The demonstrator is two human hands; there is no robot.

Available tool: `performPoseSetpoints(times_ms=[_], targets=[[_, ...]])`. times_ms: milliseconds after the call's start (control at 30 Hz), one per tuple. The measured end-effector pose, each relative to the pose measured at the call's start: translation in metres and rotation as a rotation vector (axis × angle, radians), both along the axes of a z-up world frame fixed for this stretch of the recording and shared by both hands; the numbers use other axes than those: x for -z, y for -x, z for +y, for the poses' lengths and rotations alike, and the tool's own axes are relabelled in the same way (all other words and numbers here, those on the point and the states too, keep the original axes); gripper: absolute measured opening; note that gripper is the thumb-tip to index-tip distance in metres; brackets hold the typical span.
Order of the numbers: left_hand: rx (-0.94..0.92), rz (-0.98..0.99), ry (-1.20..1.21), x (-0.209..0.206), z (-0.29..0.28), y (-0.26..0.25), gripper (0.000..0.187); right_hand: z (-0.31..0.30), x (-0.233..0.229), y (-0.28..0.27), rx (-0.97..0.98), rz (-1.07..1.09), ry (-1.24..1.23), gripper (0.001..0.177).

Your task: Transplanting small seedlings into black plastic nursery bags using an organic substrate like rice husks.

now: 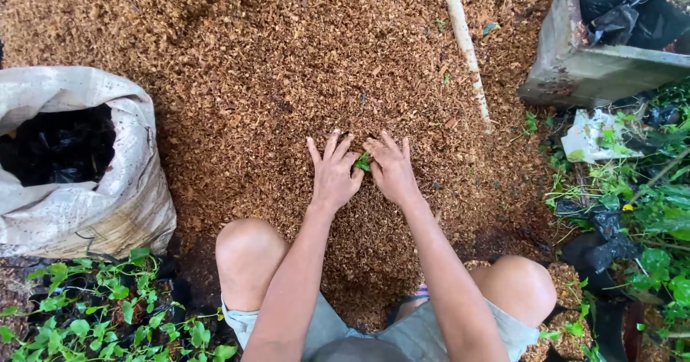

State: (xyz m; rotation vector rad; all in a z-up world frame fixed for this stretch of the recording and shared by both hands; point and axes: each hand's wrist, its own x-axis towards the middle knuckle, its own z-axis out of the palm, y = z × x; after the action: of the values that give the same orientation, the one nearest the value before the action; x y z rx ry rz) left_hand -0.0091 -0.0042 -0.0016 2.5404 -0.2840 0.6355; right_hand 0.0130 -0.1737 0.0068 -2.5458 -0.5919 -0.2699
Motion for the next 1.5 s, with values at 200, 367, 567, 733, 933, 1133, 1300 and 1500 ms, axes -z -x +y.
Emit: performPoseSetpoints(times_ms=[200, 367, 567, 733, 933, 1133, 1300, 1500], targets=[[-0.01, 0.342, -0.021, -0.021, 0.006, -0.011, 0.046, -0.005, 0.008, -0.01, 0.059, 0.006, 0.11, 0.034], [-0.003, 0.356, 0.026, -0.023, 0.012, -0.013, 0.056, 0.014, -0.006, -0.024, 0.01, 0.14, 0.057, 0.038], [-0.088, 0.369, 0.03, -0.026, 0.022, -0.01, 0.058, 0.013, -0.006, -0.029, 0.023, 0.197, 0.119, 0.039], [-0.123, 0.307, 0.039, -0.008, 0.021, -0.002, 0.053, 0.013, -0.007, 0.013, 0.059, 0.189, 0.186, 0.049], [-0.255, 0.201, -0.146, 0.012, 0.02, 0.006, 0.036, 0.005, 0.024, 0.046, 0.113, -0.026, 0.265, 0.048], [-0.211, 0.388, -0.094, 0.004, 0.023, 0.006, 0.047, 0.005, 0.035, 0.043, 0.085, -0.45, 0.244, 0.036], [-0.138, 0.389, 0.095, -0.015, 0.028, 0.013, 0.048, 0.002, 0.028, 0.04, 0.058, -0.462, 0.216, 0.034], [-0.176, -0.095, -0.26, -0.003, 0.04, 0.022, 0.019, 0.002, 0.026, 0.046, -0.003, -0.6, 0.23, 0.029]])
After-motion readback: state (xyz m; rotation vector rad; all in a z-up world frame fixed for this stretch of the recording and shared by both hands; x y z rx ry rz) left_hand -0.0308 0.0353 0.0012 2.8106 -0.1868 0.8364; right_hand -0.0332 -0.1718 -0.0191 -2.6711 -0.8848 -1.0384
